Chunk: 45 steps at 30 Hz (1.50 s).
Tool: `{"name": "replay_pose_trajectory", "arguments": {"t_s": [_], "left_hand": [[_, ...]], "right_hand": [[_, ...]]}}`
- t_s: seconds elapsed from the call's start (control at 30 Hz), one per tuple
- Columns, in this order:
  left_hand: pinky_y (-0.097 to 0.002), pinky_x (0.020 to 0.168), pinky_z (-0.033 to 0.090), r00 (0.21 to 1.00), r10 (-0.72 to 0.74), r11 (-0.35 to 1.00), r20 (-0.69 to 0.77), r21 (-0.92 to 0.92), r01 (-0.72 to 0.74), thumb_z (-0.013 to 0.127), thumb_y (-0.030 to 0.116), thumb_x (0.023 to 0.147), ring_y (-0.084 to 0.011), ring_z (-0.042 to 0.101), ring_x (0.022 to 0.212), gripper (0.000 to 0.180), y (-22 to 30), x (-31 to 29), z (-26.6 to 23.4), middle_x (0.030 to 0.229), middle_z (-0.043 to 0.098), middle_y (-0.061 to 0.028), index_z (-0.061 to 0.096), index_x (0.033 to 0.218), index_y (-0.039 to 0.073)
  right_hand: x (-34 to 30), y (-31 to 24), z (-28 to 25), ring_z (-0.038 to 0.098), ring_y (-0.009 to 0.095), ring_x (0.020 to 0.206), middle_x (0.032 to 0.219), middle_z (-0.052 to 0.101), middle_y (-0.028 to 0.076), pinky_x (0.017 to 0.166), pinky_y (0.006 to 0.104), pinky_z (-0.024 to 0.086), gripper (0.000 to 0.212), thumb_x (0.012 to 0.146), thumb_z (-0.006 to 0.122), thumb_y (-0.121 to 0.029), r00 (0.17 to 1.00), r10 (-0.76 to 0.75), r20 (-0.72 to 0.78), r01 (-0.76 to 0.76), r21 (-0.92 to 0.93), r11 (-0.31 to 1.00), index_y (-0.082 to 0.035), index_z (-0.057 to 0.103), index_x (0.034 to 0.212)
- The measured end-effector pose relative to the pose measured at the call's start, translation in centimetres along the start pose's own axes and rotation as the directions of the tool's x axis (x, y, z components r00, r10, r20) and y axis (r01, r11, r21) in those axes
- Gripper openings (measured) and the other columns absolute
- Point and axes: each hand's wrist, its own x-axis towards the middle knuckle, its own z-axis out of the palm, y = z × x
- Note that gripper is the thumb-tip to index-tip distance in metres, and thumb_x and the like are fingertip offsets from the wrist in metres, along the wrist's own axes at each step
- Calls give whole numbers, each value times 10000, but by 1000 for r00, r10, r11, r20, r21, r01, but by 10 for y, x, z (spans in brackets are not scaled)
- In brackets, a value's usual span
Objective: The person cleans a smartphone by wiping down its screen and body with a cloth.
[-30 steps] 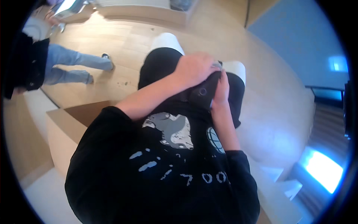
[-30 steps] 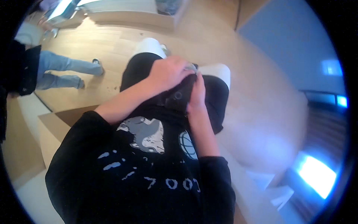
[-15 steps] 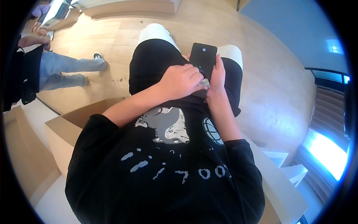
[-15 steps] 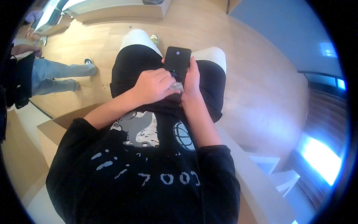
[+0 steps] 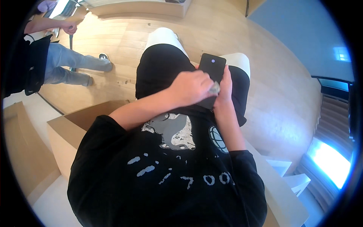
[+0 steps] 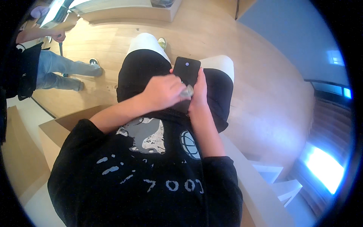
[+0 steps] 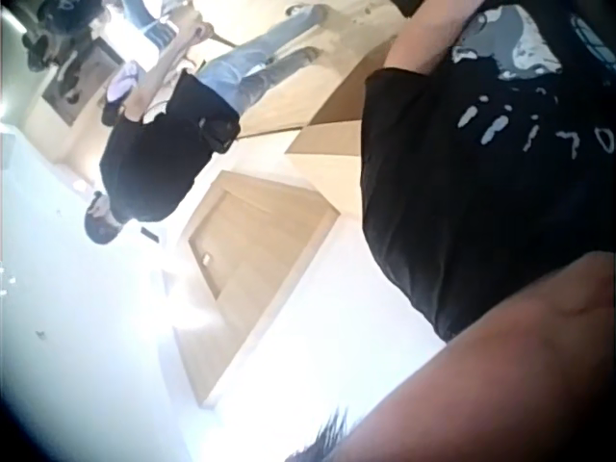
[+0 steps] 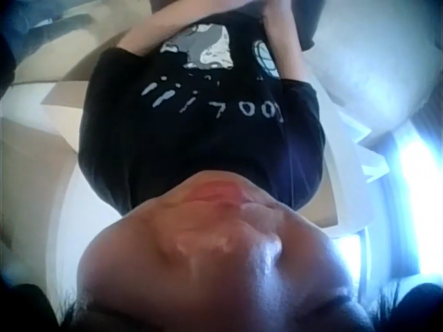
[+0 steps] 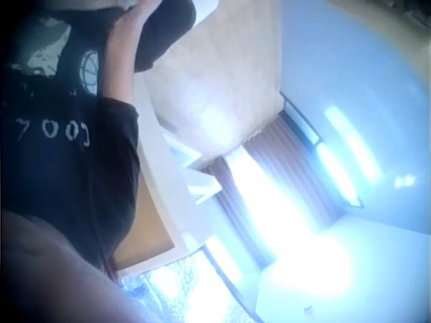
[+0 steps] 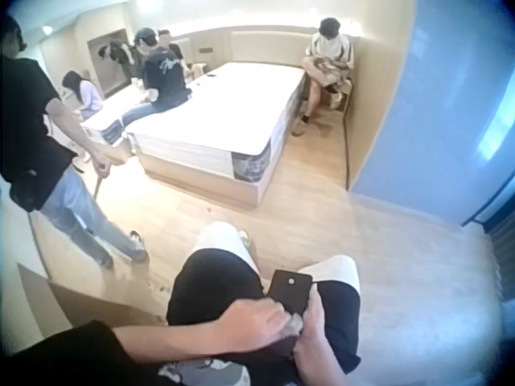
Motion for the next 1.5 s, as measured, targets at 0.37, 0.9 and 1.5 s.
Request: {"name": "replay_pose_trajectory", "arguments": {"t_s": [0.37,0.9,1.5], "left_hand": [[-349,560,513,983,-71,992,-169,96,88,825,283,732,-228,618,684,294,-26,22,-20,746,586,-43,615,809,93],[-334,606,510,971,237,964,-31,-116,-239,735,284,815,-208,599,728,246,23,0,-10,766,526,-39,560,791,113],[-381,582,531,995,-96,992,12,-86,97,729,350,855,-271,646,711,290,-11,20,-18,785,596,-76,608,840,87]], "right_hand": [[1,-6,16,671,265,1016,1150,684,121,912,382,539,593,1087,237,-487,1000,-23,8,23,-97,995,-52,568,1317],[8,-5,11,682,348,839,1002,681,187,765,477,590,733,1028,227,-624,985,108,135,-120,85,989,-20,577,1254],[17,-2,0,673,315,1042,1147,676,171,904,457,559,652,1048,269,-590,981,54,184,-79,131,988,-68,574,1291]]}}
